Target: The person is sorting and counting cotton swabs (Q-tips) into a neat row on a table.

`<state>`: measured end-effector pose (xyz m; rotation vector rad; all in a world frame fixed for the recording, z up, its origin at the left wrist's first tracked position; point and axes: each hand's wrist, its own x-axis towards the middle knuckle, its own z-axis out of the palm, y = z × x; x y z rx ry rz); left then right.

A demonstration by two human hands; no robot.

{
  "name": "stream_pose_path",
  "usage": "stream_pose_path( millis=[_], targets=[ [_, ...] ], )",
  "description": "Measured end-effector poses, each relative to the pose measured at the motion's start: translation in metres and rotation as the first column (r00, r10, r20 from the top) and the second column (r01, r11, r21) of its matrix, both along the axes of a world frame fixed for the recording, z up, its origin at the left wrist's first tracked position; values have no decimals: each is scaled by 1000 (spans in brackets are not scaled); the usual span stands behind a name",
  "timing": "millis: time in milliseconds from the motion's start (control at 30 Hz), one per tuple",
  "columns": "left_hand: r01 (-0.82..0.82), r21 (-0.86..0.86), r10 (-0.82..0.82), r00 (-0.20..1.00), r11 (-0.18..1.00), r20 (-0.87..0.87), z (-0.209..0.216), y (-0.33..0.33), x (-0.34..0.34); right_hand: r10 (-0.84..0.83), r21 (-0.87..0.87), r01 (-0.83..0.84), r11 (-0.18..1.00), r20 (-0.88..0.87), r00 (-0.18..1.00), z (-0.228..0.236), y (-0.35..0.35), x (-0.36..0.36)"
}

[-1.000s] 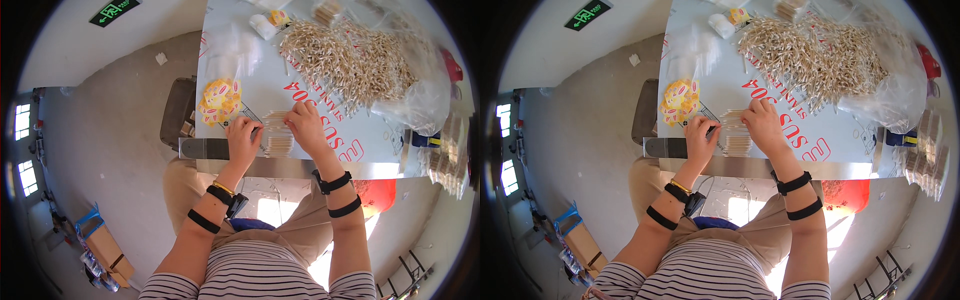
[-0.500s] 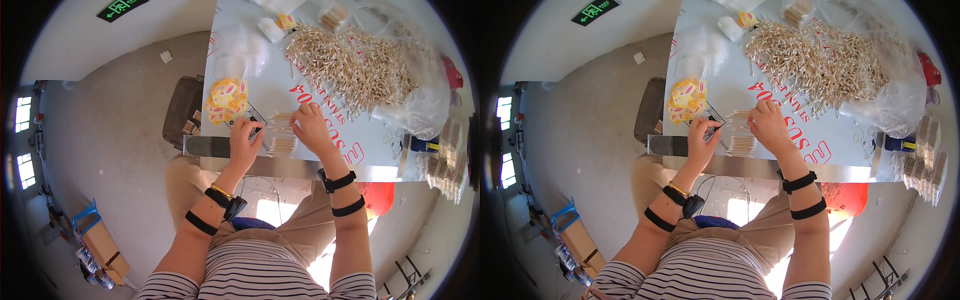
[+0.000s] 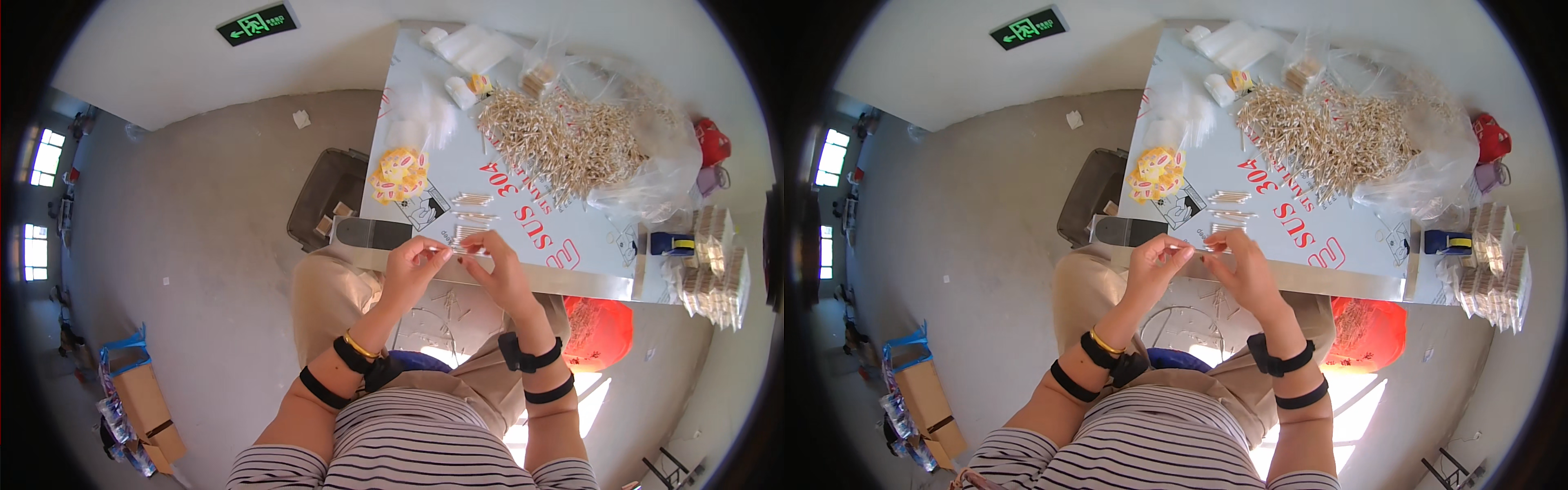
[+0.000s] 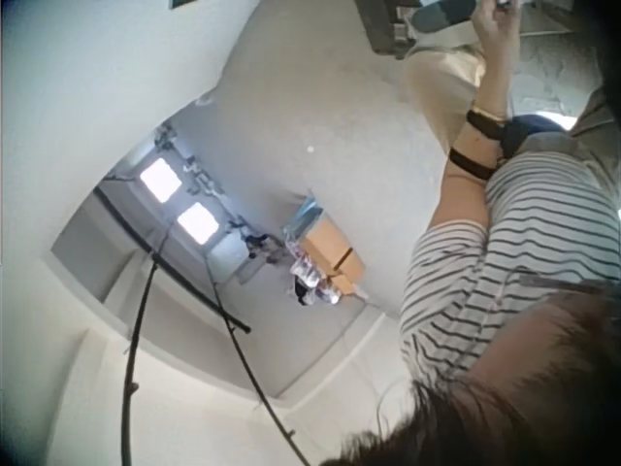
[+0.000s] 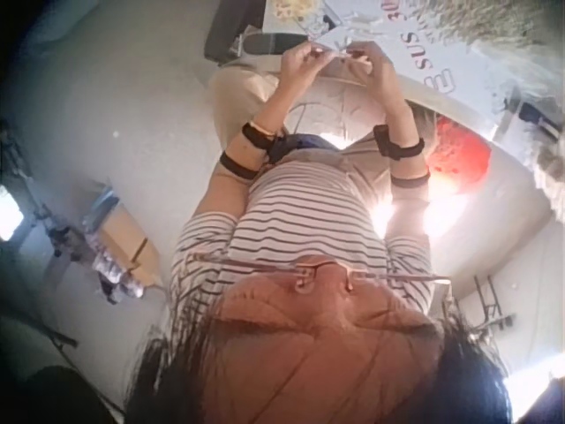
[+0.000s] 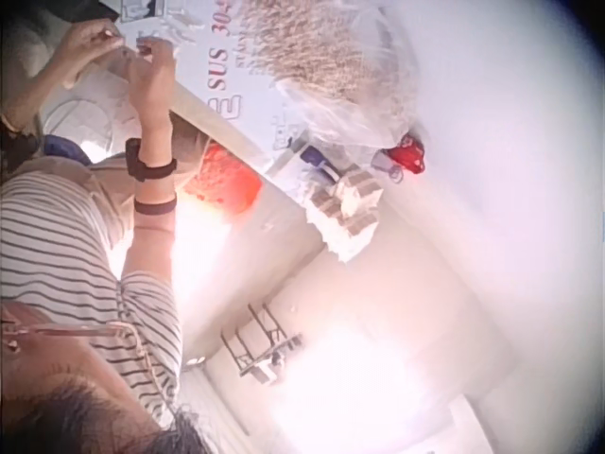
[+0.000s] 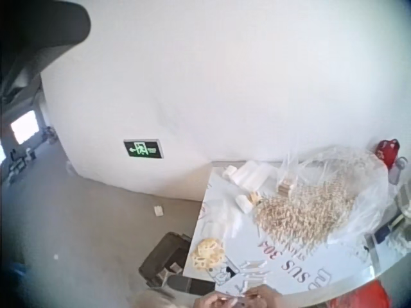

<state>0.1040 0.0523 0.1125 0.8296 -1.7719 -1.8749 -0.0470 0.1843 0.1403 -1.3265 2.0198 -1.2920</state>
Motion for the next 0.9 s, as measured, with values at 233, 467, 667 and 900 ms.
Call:
stream_pose_path(
  millis=[233, 467, 667, 900],
  targets=[
    [-20, -204, -2, 994, 979, -110, 39, 17, 62, -93, 43, 84, 996, 312, 945, 28, 31, 62],
    [6, -292, -40, 993, 956, -111, 57, 36, 103, -54, -10, 63, 998, 381, 923, 36, 58, 92],
    [37, -191, -59, 992, 981, -109, 46, 52, 114, 1, -82, 59, 995, 589, 808, 23, 77, 102],
    [92, -399, -150, 982, 912, -118, 45, 55, 109, -29, -23, 52, 998, 584, 811, 18, 97, 105]
  ],
)
